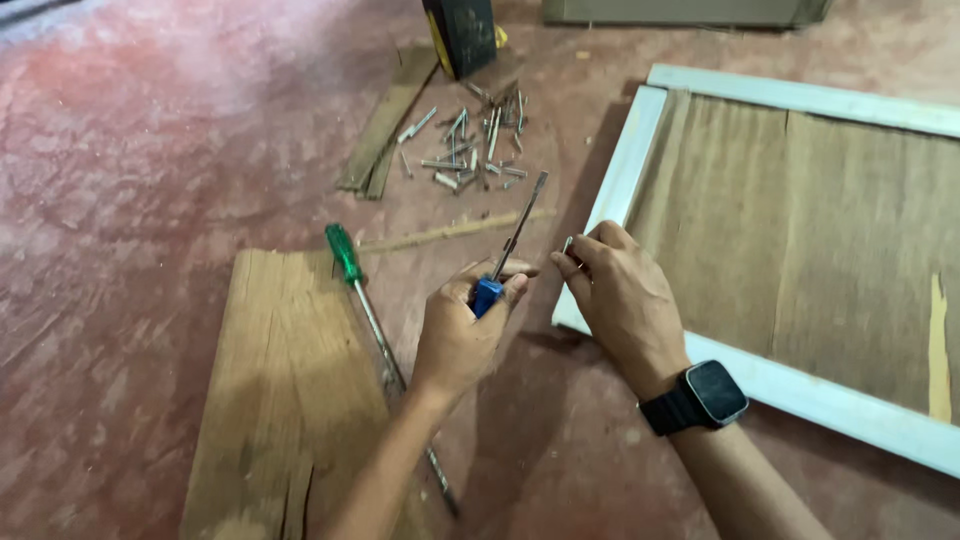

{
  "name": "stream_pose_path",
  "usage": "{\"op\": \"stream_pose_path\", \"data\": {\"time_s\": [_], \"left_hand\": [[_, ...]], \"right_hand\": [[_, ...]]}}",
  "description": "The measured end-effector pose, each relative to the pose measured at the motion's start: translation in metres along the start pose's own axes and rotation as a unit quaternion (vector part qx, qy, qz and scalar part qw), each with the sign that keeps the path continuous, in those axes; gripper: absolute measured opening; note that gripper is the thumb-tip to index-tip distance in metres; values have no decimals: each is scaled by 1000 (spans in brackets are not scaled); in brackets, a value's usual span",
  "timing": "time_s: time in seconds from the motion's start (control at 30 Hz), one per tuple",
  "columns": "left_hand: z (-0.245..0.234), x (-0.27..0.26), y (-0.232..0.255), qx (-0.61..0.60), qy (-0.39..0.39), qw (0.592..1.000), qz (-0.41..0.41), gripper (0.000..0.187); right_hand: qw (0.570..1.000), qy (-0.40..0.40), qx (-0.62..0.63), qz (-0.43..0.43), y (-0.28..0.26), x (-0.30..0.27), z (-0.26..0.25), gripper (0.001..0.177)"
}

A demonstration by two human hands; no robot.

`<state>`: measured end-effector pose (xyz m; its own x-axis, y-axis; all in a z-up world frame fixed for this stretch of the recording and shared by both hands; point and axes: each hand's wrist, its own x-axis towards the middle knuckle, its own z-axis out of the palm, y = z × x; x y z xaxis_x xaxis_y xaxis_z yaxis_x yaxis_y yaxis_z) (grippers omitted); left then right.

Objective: The person assembles a rectangular frame by screwing metal strips to a wooden board. They use a screwdriver to drive screws into the frame corners, then lift and inspect the assembled frame.

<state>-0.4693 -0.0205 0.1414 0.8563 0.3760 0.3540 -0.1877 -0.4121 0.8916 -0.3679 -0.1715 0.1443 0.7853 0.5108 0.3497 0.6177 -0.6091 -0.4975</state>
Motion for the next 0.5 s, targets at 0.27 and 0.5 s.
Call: {"op": "stream_pose_path", "data": {"time_s": [0.27, 0.5], "left_hand": [[-14, -44, 1, -8, -12, 988, -153, 22], [-10, -68, -4, 26, -4, 990, -136, 13]], "right_hand": [[857, -112, 463, 194, -12, -37, 9, 17], [668, -126, 639, 358, -19, -80, 37, 21]]}}
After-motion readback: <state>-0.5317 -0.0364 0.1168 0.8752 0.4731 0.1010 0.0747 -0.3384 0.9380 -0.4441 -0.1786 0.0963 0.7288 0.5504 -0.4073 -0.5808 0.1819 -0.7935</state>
